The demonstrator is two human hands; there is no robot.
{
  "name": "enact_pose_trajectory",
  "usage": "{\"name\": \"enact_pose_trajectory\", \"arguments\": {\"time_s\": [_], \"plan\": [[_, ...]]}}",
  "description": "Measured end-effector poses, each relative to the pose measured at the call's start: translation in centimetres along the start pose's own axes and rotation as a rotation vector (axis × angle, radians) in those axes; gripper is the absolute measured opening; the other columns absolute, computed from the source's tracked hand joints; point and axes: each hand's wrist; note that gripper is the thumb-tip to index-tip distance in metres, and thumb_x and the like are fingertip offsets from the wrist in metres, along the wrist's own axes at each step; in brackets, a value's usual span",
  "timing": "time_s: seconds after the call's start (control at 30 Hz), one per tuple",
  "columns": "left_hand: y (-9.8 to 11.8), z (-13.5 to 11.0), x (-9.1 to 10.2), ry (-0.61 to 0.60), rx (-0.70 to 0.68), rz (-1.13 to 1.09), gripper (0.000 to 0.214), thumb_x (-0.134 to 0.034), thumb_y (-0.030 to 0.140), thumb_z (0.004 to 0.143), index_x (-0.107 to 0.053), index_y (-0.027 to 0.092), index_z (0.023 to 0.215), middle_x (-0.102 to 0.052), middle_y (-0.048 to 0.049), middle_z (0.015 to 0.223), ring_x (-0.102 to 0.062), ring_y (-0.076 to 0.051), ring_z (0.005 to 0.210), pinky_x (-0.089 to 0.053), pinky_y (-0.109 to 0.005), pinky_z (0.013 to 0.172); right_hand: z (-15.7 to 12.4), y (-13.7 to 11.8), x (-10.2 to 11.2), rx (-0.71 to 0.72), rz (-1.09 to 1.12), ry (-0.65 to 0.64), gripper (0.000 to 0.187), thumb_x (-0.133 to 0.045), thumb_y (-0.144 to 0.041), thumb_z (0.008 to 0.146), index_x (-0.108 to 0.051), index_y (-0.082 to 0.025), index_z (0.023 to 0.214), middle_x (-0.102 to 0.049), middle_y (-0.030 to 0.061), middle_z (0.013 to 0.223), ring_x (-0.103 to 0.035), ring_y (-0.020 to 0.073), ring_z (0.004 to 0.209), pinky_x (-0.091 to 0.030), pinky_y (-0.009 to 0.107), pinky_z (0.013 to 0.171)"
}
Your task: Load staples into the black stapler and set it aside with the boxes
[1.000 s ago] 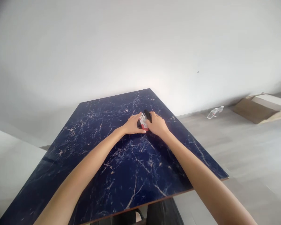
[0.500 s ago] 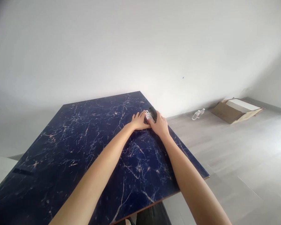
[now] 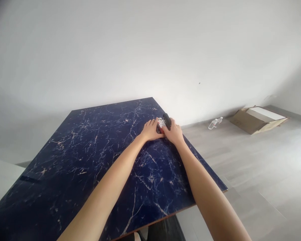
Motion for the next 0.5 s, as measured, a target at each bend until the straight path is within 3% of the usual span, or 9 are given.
{"name": "enact_pose_trajectory", "arguments": {"time_s": [0.1,0.27,0.5], "plan": [[-0.1,-1.2,0.4,0.141,-0.057,-0.045,0.115,-0.058,0.077,0.077,-0.012,0.013,0.161,-0.021,-0.0173,0.167,-0.021,-0.038,0.152,-0.019,-0.050,0.124,-0.1,0.2,0.1,-0.013,-0.014,-0.006,0.070,-0.055,-0.052,0.091,-0.040,-0.016,0.150,-0.070,0.0182,0.121,-0.066,0.0349,0.109,-0.049,0.046,0.095],[-1.1,-5.3,1.3,0.405,-0.064,-0.144,0.059,-0.047,0.049,0.098,-0.041,0.019,0.149,-0.053,-0.0134,0.146,-0.048,-0.031,0.135,-0.034,-0.048,0.116,-0.3,-0.1,0.7,-0.024,0.023,-0.049,0.067,-0.049,-0.054,0.095,-0.041,-0.016,0.149,-0.070,0.0174,0.120,-0.066,0.0323,0.111,-0.049,0.044,0.095],[-3.1,-16.5,3.5,0.410,-0.093,-0.098,0.042,-0.045,0.038,0.103,-0.048,0.025,0.143,-0.060,-0.0094,0.138,-0.052,-0.028,0.130,-0.041,-0.049,0.110,-0.8,-0.7,0.4,-0.031,0.025,0.012,0.071,-0.050,-0.055,0.092,-0.041,-0.015,0.150,-0.059,0.0200,0.136,-0.059,0.0349,0.119,-0.043,0.049,0.104]]}}
Point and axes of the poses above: each hand's wrist, its own z-axis towards the middle knuckle, its own x-axis out of the back of the hand, y = z × x
